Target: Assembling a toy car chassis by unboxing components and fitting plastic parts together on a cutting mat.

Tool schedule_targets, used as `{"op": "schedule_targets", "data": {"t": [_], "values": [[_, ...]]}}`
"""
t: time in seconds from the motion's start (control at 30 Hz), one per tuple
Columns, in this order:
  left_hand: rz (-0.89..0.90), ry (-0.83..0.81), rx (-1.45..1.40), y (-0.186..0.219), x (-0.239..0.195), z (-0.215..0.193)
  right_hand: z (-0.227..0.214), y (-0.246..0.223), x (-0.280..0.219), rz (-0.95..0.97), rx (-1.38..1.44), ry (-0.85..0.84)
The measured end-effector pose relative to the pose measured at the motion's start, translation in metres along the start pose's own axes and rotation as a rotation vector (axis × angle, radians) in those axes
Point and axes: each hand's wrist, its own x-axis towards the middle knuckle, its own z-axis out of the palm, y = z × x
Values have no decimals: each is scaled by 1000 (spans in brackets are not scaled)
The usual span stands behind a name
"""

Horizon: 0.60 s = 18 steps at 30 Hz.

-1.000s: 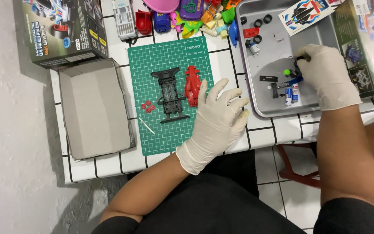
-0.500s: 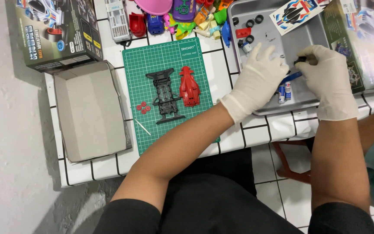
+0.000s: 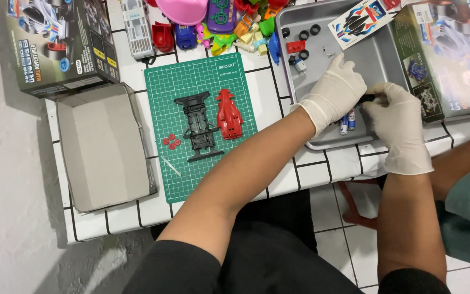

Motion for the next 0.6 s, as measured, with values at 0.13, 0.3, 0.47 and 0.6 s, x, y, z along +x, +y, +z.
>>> {"op": "schedule_targets", "data": {"t": [0.13,0.3,0.47,0.6], "values": [[18,-38,16,-1,-4,-12,4,7,7,-27,-93,18],[-22,51,-213,-8,-18,-30,7,7,12,-96,-206,2],[-113,10,-468,-20,-57,-91,5,-4,7,-203,-264,-8],[-194,49,-675,-34,-88,-124,6,3,11,-263,-340,-14]]}}
